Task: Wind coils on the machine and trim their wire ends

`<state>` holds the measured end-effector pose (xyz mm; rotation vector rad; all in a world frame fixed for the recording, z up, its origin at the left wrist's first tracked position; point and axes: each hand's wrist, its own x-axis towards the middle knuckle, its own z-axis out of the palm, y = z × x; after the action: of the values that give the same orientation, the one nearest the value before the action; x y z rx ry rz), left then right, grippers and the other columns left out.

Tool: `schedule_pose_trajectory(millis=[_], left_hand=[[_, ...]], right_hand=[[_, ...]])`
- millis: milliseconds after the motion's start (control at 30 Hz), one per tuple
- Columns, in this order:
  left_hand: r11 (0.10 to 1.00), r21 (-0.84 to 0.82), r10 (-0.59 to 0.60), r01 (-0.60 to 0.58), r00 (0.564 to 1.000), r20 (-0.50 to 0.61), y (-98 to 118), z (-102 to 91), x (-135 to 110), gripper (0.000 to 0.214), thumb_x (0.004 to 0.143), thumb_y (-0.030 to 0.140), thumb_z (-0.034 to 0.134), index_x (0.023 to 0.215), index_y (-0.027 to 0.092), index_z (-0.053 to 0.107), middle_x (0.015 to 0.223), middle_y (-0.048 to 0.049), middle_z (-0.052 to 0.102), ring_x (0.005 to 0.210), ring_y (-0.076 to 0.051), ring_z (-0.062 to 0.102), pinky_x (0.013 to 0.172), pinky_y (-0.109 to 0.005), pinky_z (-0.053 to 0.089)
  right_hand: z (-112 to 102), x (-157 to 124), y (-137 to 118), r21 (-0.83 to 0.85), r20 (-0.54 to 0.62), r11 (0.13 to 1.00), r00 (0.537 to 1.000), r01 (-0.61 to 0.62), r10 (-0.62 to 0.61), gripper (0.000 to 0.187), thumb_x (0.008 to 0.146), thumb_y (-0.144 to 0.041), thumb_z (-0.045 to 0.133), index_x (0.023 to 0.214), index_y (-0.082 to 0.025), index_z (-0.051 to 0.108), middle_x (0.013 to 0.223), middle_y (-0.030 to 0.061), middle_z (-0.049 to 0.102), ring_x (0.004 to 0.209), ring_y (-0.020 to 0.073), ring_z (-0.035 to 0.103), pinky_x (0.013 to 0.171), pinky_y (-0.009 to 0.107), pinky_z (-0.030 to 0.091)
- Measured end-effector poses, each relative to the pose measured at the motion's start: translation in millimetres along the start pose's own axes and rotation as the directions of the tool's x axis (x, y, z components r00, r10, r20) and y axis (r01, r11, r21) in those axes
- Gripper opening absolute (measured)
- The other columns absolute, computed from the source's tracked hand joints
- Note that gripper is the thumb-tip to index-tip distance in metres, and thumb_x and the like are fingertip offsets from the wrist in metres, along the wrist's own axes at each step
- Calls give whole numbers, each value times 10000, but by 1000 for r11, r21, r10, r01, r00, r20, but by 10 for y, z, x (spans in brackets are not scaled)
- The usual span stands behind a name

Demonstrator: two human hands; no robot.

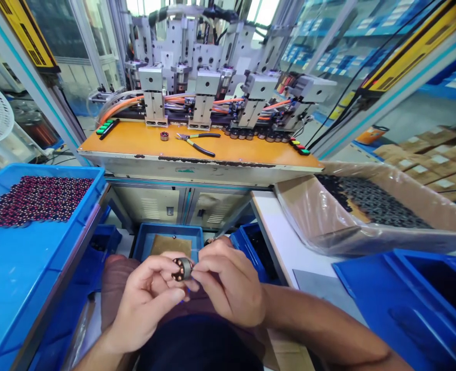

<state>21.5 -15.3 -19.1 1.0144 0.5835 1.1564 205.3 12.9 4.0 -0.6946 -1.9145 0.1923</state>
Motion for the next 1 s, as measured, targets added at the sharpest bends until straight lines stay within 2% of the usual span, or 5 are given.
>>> schedule_pose_trajectory(millis=[200, 400, 733, 867, 1000], left_hand=[[961, -272, 52, -53, 999, -12, 3, -31, 83, 181, 788, 300, 792, 919, 250, 677, 1018, 13, 751, 1205, -214, 629, 1006, -312, 496], [959, -107, -236, 261, 951, 202, -12, -11, 84, 297, 917, 446, 613, 1027, 172, 650, 770, -37, 700, 712, -124, 659, 706, -240, 513], [974, -197, 103, -116, 992, -76, 8, 28, 149, 207, 787, 217, 788, 931, 262, 647, 1178, 6, 698, 1098, -184, 672, 956, -300, 525], [970, -215, -102, 117, 992, 79, 9, 32, 210, 394, 842, 529, 674, 1035, 185, 661, 990, -80, 725, 955, -194, 689, 852, -288, 536], [965, -104, -218, 241, 957, 194, -14, 17, 181, 261, 920, 421, 616, 998, 172, 634, 765, -47, 716, 733, -152, 687, 731, -267, 523]], right_hand=[[29, -16, 37, 98, -26, 993, 998, 66, -64, 95, 948, -140, 527, 880, -163, 589, 771, 32, 639, 724, 130, 620, 666, 257, 499], [-29, 41, 72, 90, 26, 980, 983, 176, -179, 99, 969, -179, 532, 902, -154, 601, 782, 42, 661, 724, 132, 631, 662, 256, 517], [-90, 130, 29, 128, 95, 986, 991, -111, 99, 98, 954, -127, 514, 908, -185, 578, 768, 24, 619, 726, 129, 587, 653, 244, 507], [-91, 159, 56, 254, 114, 967, 993, -34, 5, 99, 971, -141, 494, 915, -188, 561, 750, 18, 604, 704, 124, 567, 630, 244, 494], [-117, 166, 50, 243, 123, 970, 992, -20, -10, 83, 977, -162, 505, 929, -193, 566, 748, 15, 612, 684, 119, 552, 603, 237, 473]])
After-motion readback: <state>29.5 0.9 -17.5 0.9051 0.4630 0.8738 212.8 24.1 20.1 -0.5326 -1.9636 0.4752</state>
